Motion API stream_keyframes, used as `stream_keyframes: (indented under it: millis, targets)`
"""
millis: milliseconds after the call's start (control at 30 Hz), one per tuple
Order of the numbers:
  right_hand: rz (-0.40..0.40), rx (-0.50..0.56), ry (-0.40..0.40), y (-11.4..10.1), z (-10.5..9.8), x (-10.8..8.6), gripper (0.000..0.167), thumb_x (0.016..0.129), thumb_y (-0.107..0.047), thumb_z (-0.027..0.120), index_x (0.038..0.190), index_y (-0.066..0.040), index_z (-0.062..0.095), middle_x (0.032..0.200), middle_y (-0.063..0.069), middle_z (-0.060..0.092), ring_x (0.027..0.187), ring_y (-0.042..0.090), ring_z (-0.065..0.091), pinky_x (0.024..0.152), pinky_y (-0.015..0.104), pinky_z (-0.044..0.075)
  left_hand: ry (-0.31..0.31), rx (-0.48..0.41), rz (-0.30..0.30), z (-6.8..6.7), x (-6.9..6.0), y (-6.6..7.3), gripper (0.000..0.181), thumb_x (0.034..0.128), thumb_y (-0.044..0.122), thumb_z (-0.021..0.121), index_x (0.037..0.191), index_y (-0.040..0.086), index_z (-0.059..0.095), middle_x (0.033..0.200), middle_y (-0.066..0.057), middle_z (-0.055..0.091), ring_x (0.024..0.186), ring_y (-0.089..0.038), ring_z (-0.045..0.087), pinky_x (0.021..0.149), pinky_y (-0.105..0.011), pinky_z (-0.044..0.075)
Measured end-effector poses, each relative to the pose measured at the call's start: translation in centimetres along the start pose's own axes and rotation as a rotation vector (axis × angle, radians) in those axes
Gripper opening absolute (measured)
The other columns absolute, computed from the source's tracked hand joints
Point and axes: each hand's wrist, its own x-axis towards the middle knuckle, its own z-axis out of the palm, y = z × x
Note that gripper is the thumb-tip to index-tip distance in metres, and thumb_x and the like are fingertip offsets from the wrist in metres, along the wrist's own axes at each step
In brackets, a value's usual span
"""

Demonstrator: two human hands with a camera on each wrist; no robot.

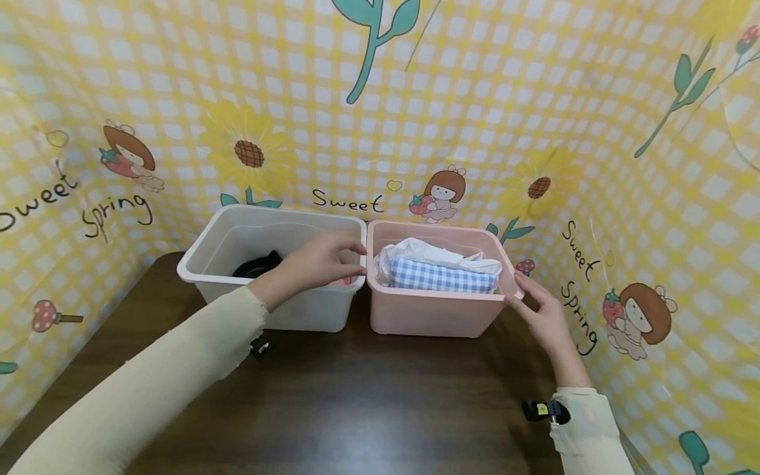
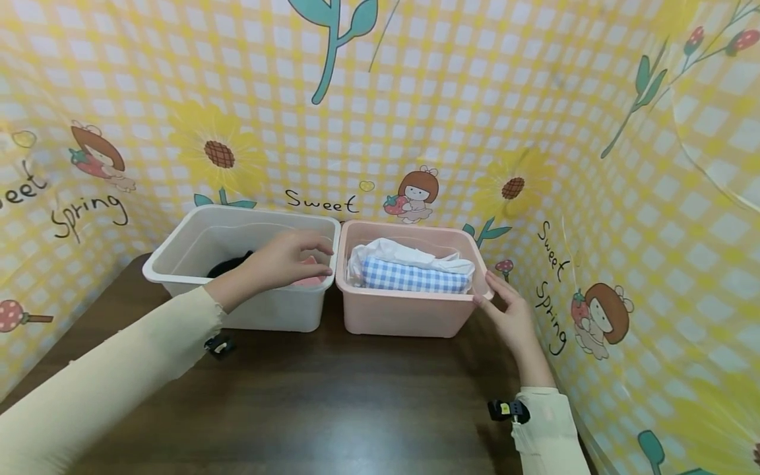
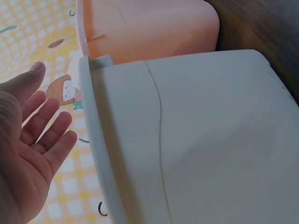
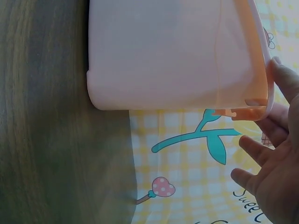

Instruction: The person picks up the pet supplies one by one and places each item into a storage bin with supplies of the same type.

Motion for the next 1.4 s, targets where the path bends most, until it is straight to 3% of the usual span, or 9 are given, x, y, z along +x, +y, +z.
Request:
stream_keyframes:
  millis: [233, 367, 533, 800, 1067, 1200, 1333, 1400]
  targets:
    - [-0.037, -0.066, 0.044, 0.1, -0.4, -0.4, 0.054, 0.096, -0.028, 0.075, 0.144, -0.01, 0.06, 0.152, 0.009, 0.054, 0.141, 0.037, 0.047, 0.115, 0.054, 0.035, 0.068, 0.044, 0.12, -1.1, -2.3, -0.7, 0.025, 0.0876, 0.03, 0.084, 0.11, 0.023, 0.074, 0.108, 0.009, 0.073, 0.104, -0.013, 0.066, 0.095, -0.044, 0.053]
    - [-0.062, -0.074, 0.046, 0.1, -0.5, -0.5, 0.054, 0.096, -0.027, 0.075, 0.144, -0.009, 0.059, 0.151, 0.013, 0.054, 0.14, 0.04, 0.047, 0.115, 0.057, 0.035, 0.081, 0.047, 0.13, -1.7, -3.6, -0.7, 0.023, 0.0871, 0.03, 0.084, 0.107, 0.027, 0.073, 0.104, 0.011, 0.071, 0.101, -0.013, 0.064, 0.094, -0.044, 0.053]
    - [-0.09, -0.086, 0.046, 0.0, -0.4, -0.9, 0.054, 0.095, -0.026, 0.075, 0.143, -0.006, 0.059, 0.15, 0.017, 0.055, 0.139, 0.042, 0.048, 0.112, 0.062, 0.035, 0.12, 0.07, 0.151, -2.6, -5.5, -1.0, 0.028, 0.0874, 0.035, 0.083, 0.111, 0.023, 0.074, 0.109, 0.008, 0.072, 0.102, -0.014, 0.064, 0.094, -0.044, 0.054]
    - [-0.132, -0.164, 0.082, -0.2, -0.4, -1.6, 0.054, 0.093, -0.026, 0.078, 0.142, -0.007, 0.061, 0.148, 0.014, 0.057, 0.136, 0.039, 0.052, 0.114, 0.049, 0.038, 0.239, 0.164, 0.229, -3.9, -8.7, -3.3, 0.029, 0.083, 0.027, 0.088, 0.109, 0.022, 0.076, 0.107, 0.011, 0.073, 0.103, -0.008, 0.066, 0.089, -0.035, 0.056]
    - [-0.17, -0.216, 0.093, -0.3, -0.7, -2.2, 0.054, 0.092, -0.024, 0.079, 0.141, -0.009, 0.062, 0.145, 0.016, 0.059, 0.133, 0.042, 0.054, 0.106, 0.06, 0.041, 0.308, 0.176, 0.229, -5.6, -12.6, -5.4, 0.035, 0.0773, 0.015, 0.091, 0.107, 0.023, 0.074, 0.108, 0.012, 0.072, 0.103, -0.005, 0.063, 0.086, -0.008, 0.046]
    - [-0.191, -0.24, 0.09, -0.2, -0.9, -2.5, 0.054, 0.091, -0.023, 0.08, 0.14, -0.007, 0.063, 0.144, 0.019, 0.059, 0.132, 0.045, 0.054, 0.105, 0.063, 0.04, 0.359, 0.199, 0.215, -6.2, -14.6, -6.0, 0.038, 0.0751, 0.01, 0.091, 0.107, 0.023, 0.075, 0.107, 0.015, 0.072, 0.099, -0.006, 0.065, 0.085, -0.007, 0.044]
    - [-0.236, -0.274, 0.093, -0.2, -1.1, -2.9, 0.054, 0.089, -0.02, 0.082, 0.138, -0.005, 0.064, 0.141, 0.02, 0.061, 0.129, 0.046, 0.054, 0.103, 0.065, 0.04, 0.423, 0.226, 0.2, -6.7, -16.5, -6.8, 0.04, 0.0702, 0.008, 0.094, 0.104, 0.02, 0.077, 0.103, 0.012, 0.074, 0.087, -0.002, 0.064, 0.073, -0.009, 0.046]
    - [-0.26, -0.29, 0.097, -0.2, -1.3, -3.1, 0.055, 0.088, -0.018, 0.083, 0.138, -0.006, 0.064, 0.14, 0.02, 0.061, 0.128, 0.047, 0.054, 0.102, 0.066, 0.041, 0.45, 0.255, 0.175, -6.9, -17.3, -7.3, 0.041, 0.068, 0.008, 0.095, 0.104, 0.02, 0.078, 0.103, 0.009, 0.075, 0.088, -0.001, 0.062, 0.074, -0.009, 0.045]
